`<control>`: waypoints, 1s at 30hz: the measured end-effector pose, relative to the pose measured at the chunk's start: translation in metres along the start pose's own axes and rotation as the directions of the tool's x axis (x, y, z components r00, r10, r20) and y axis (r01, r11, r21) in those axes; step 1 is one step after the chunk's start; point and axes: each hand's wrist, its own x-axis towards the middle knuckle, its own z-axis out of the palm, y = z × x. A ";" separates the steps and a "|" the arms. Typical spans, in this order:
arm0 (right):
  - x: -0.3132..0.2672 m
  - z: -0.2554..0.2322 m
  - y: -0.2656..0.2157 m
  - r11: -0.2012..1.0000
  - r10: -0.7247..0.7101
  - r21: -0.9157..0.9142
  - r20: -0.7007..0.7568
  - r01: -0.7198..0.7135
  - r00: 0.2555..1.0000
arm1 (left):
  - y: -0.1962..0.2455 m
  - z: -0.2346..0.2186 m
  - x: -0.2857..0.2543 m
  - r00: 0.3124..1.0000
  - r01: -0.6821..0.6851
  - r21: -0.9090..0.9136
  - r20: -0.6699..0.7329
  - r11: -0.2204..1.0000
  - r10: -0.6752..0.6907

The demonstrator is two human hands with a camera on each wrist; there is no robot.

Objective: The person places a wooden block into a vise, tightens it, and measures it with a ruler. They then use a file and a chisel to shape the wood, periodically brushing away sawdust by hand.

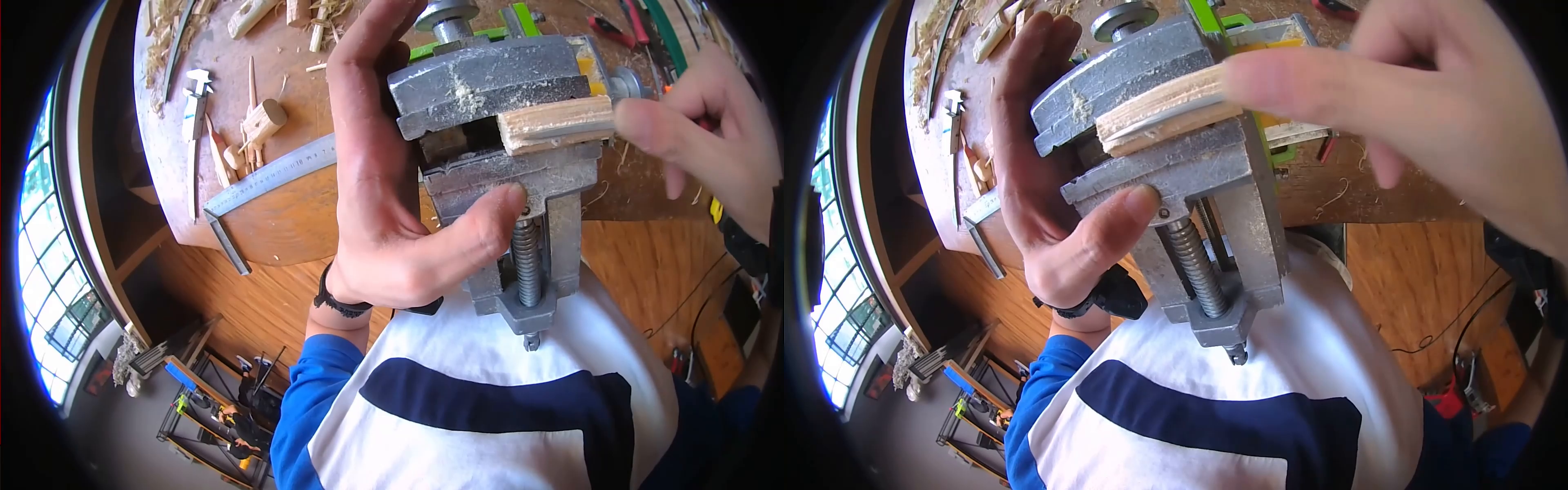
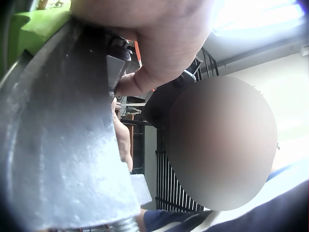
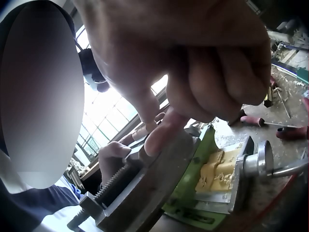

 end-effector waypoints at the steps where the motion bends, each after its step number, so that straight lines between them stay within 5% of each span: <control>1: -0.001 0.000 0.001 1.000 0.002 0.000 -0.001 -0.002 1.000 | -0.002 0.000 0.000 1.000 -0.005 -0.008 0.004 1.000 0.005; 5: -0.005 -0.004 0.005 1.000 0.013 -0.001 -0.013 -0.013 1.000 | -0.002 0.004 0.005 0.999 -0.024 -0.045 0.025 0.999 0.025; 6: -0.005 -0.005 0.006 1.000 0.015 -0.003 -0.014 -0.016 1.000 | 0.016 0.028 0.004 0.982 0.092 0.015 -0.168 0.996 -0.088; 30: 0.000 -0.008 0.009 1.000 0.004 -0.006 -0.037 -0.005 0.999 | 0.019 0.033 0.005 0.959 0.121 -0.078 -0.247 0.990 -0.137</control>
